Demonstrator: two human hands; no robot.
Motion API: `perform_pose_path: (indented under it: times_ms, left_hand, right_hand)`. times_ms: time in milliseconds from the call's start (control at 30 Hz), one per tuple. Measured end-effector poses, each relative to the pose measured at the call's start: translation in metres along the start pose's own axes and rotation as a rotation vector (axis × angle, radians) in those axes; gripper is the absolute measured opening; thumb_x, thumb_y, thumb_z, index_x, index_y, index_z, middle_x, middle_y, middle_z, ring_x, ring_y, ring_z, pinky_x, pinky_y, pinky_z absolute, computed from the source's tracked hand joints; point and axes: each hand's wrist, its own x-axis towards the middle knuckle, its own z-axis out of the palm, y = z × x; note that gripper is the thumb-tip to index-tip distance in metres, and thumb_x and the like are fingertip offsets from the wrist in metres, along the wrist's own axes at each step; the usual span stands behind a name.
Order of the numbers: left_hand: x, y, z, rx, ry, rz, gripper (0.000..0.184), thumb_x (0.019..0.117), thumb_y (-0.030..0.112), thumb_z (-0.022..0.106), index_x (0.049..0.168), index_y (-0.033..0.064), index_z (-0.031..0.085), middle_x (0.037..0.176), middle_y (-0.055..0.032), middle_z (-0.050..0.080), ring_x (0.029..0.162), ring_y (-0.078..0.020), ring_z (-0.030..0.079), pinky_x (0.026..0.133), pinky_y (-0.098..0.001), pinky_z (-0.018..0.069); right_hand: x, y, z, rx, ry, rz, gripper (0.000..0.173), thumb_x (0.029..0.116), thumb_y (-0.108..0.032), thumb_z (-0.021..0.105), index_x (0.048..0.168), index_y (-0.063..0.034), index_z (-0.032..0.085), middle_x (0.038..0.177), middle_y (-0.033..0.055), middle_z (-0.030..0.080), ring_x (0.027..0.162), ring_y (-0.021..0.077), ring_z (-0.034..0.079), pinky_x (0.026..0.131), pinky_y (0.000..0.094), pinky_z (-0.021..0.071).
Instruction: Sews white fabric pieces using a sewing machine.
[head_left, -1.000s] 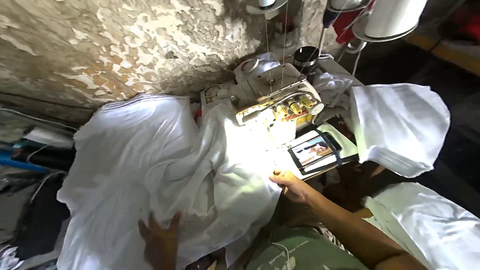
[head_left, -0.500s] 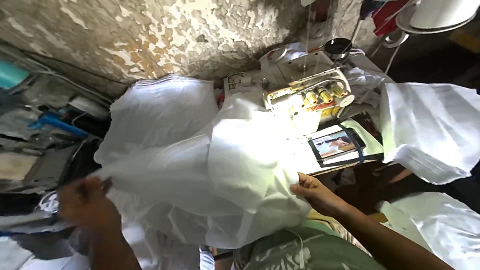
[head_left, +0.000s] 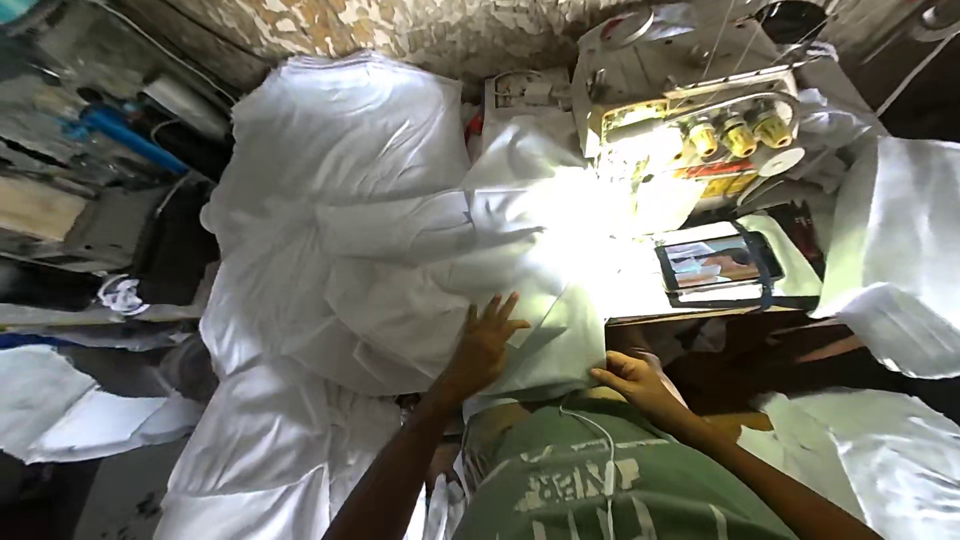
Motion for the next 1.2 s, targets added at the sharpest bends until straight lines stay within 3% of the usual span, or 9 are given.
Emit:
perform_pose_path:
  times_ms: [67,167,267,367,467,533,600,800,1200]
  left_hand:
    - [-0.008,-0.009,0.018,0.027,0.056,-0.028,0.041,0.0906,-0.005,0.061,0.13,0.0052,0.069,0.15,-0.0178,0.055,0.145,-0.0395,0.044,0.116,-0.0706,0.0256]
    - [-0.009,-0.023,0.029,0.015,0.219,0.002,0.033,0.0931,0.001,0.061,0.122,0.0079,0.075,0.136,-0.0135,0.067,0.135,-0.0364,0.056,0.115,-0.065,0.0333]
    - [-0.004,-0.019,0.025,-0.12,0.245,-0.066,0.025,0.0952,0.005,0.064,0.116,0.004,0.077,0.131,-0.0142,0.069,0.133,-0.0368,0.058,0.116,-0.064,0.0313]
    - [-0.001,0.007,0.003,-0.25,0.316,-0.144,0.025,0.102,0.006,0.054,0.118,-0.005,0.071,0.129,-0.0171,0.069,0.132,-0.0338,0.059,0.119,-0.061,0.0274]
    - [-0.006,0.047,-0.024,-0.221,0.498,0.025,0.029,0.1078,0.013,0.044,0.112,-0.0018,0.068,0.123,-0.0119,0.072,0.129,-0.0199,0.062,0.122,-0.0482,0.0308]
    - [-0.013,0.073,-0.031,-0.122,0.507,0.18,0.023,0.1105,0.018,0.04,0.111,0.0098,0.061,0.124,-0.0011,0.072,0.13,-0.0089,0.059,0.121,-0.0375,0.0352]
    - [-0.02,0.088,-0.013,-0.084,0.459,0.276,0.02,0.1104,0.021,0.044,0.109,0.0128,0.062,0.12,0.001,0.074,0.127,-0.0068,0.061,0.119,-0.0327,0.0372]
    - [-0.029,0.085,0.059,-0.058,0.405,0.322,0.017,0.1066,0.012,0.051,0.108,0.0087,0.068,0.116,-0.0077,0.076,0.121,-0.0163,0.068,0.113,-0.0362,0.0443]
    - [-0.031,0.092,0.066,0.043,0.477,0.416,0.02,0.1025,0.003,0.054,0.108,0.0074,0.073,0.116,-0.009,0.076,0.123,-0.018,0.066,0.117,-0.041,0.0396]
  right_hand:
    - [-0.003,0.0,0.001,0.051,-0.023,0.034,0.014,0.099,-0.003,0.057,0.111,0.0019,0.063,0.097,-0.0014,0.071,0.087,0.0012,0.068,0.082,0.0213,0.0579]
    - [-0.007,0.006,0.003,0.05,-0.048,0.047,0.016,0.1,-0.006,0.057,0.114,0.0009,0.061,0.097,-0.0014,0.071,0.084,0.002,0.068,0.076,0.0214,0.0583]
    - [-0.013,0.007,0.006,0.012,-0.039,0.002,0.014,0.0989,-0.005,0.059,0.109,0.0026,0.066,0.092,-0.0028,0.072,0.081,-0.0014,0.067,0.077,0.0189,0.0571]
    - [-0.02,-0.001,0.007,-0.034,-0.059,-0.067,0.014,0.0982,-0.006,0.061,0.106,0.004,0.068,0.092,-0.0016,0.073,0.082,-0.0023,0.068,0.08,0.018,0.0574]
    - [-0.025,-0.008,0.008,-0.126,-0.118,-0.201,0.018,0.0984,-0.007,0.061,0.105,0.0084,0.068,0.094,0.0034,0.073,0.085,-0.0033,0.067,0.083,0.0168,0.056]
    - [-0.027,-0.011,0.009,-0.151,-0.149,-0.293,0.02,0.0977,-0.006,0.061,0.105,0.0116,0.068,0.094,0.0074,0.074,0.086,-0.0031,0.067,0.083,0.0165,0.0556]
    - [-0.028,-0.014,0.012,-0.15,-0.156,-0.316,0.019,0.0975,-0.005,0.061,0.103,0.0117,0.068,0.092,0.0073,0.073,0.085,-0.0033,0.066,0.082,0.0162,0.0549]
    - [-0.037,-0.019,0.023,-0.058,-0.106,-0.207,0.014,0.098,-0.004,0.061,0.103,0.0073,0.067,0.091,0.0002,0.072,0.084,-0.0034,0.066,0.082,0.0176,0.0557]
    - [-0.053,-0.033,0.031,0.045,0.027,-0.115,0.009,0.0959,0.002,0.061,0.096,-0.0024,0.069,0.082,-0.0075,0.072,0.076,-0.001,0.068,0.078,0.0198,0.0586]
